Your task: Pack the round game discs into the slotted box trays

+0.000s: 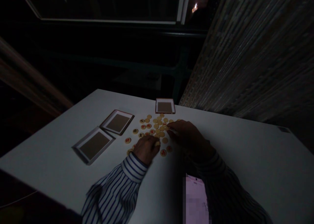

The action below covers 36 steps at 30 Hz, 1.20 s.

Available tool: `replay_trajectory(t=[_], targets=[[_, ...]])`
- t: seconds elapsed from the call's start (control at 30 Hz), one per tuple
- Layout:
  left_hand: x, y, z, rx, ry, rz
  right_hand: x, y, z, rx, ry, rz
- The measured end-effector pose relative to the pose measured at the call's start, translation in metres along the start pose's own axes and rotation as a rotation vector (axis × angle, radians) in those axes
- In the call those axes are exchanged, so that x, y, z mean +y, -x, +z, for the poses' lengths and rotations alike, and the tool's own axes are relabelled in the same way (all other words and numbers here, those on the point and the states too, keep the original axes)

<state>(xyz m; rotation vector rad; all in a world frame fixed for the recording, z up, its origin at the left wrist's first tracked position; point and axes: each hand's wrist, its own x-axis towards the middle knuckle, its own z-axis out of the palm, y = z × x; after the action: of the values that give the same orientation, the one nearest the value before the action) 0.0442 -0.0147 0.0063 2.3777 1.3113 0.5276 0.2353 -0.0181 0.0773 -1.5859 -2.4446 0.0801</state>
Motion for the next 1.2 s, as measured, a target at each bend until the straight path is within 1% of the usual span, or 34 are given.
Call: replay_trajectory(t=[0.13,0.2,0.3,0.43,0.5,0.57,0.67,0.87,1.07,1.2], targets=[[-0.001,-0.002,-0.002,0.078,0.244,-0.067,-0.001,0.001,0.002,0.029,0.004,-0.019],[0.0,-0.004,-0.004,0.129,0.407,-0.153,-0.001,0.0,0.003,0.043,0.012,-0.025],[0.001,-0.006,-0.007,0.175,0.746,-0.291,-0.002,0.0,0.006,0.052,0.015,-0.046],[-0.002,-0.008,-0.012,0.152,1.19,-0.42,-0.004,0.001,0.007,0.075,-0.015,-0.049],[-0.002,-0.008,-0.013,0.137,1.356,-0.486,-0.006,0.002,0.006,0.073,-0.026,-0.046],[-0.001,-0.008,-0.014,0.125,1.472,-0.545,-0.007,0.002,0.006,0.057,-0.025,-0.051],[0.001,-0.008,-0.015,0.106,1.559,-0.58,-0.009,0.0,0.006,0.028,-0.016,-0.064],[0.001,-0.008,-0.016,0.072,1.599,-0.554,-0.014,-0.002,0.008,-0.009,-0.02,-0.073],[0.001,-0.008,-0.015,0.103,1.586,-0.582,-0.019,-0.004,0.01,-0.04,-0.045,-0.094],[0.0,-0.008,-0.013,0.102,1.606,-0.566,-0.022,-0.004,0.014,-0.048,-0.061,-0.13]])
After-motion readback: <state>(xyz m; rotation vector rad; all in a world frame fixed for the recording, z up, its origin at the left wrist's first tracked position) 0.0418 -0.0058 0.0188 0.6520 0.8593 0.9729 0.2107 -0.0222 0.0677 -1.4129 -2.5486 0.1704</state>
